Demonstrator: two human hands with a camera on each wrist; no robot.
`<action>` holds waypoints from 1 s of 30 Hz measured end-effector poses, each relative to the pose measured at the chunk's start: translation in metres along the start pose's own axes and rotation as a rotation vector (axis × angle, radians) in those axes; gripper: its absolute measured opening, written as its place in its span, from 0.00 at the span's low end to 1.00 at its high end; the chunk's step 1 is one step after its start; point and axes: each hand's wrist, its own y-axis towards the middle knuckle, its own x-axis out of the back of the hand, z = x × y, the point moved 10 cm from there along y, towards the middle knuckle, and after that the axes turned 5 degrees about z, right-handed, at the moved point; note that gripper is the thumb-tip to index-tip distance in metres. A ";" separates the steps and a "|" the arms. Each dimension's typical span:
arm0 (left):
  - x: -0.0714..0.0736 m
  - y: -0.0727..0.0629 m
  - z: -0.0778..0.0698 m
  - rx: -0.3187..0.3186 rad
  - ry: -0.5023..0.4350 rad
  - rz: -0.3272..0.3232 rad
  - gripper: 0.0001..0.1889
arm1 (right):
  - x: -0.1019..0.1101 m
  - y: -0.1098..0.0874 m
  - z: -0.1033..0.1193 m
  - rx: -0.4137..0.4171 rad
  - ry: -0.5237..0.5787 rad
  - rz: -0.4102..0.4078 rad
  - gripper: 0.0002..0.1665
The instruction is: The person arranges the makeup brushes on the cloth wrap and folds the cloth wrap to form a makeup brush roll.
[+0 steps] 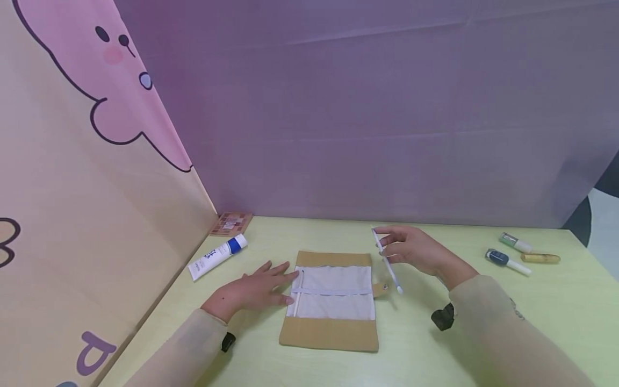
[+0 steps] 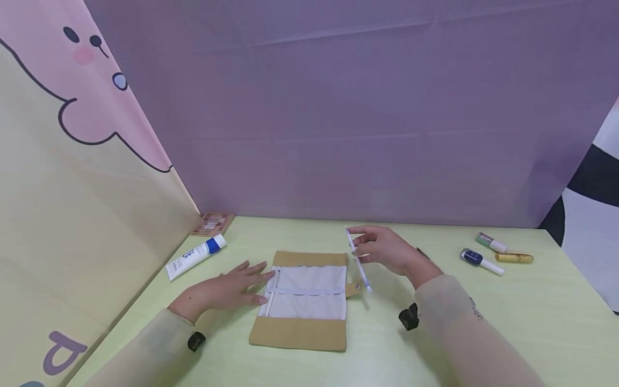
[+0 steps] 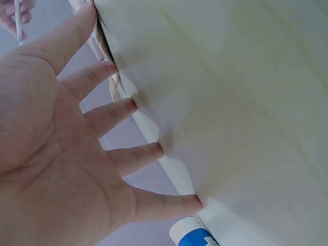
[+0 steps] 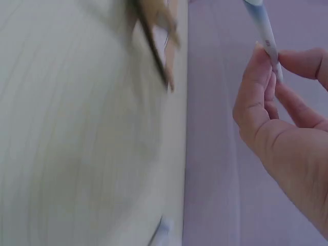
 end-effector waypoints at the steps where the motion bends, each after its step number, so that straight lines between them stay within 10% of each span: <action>1: 0.000 0.000 0.000 0.000 0.001 0.001 0.38 | -0.004 0.004 0.002 0.003 0.024 0.003 0.43; 30: 0.001 0.002 0.002 0.009 0.018 -0.003 0.38 | -0.091 0.083 0.004 -0.030 0.253 -0.316 0.44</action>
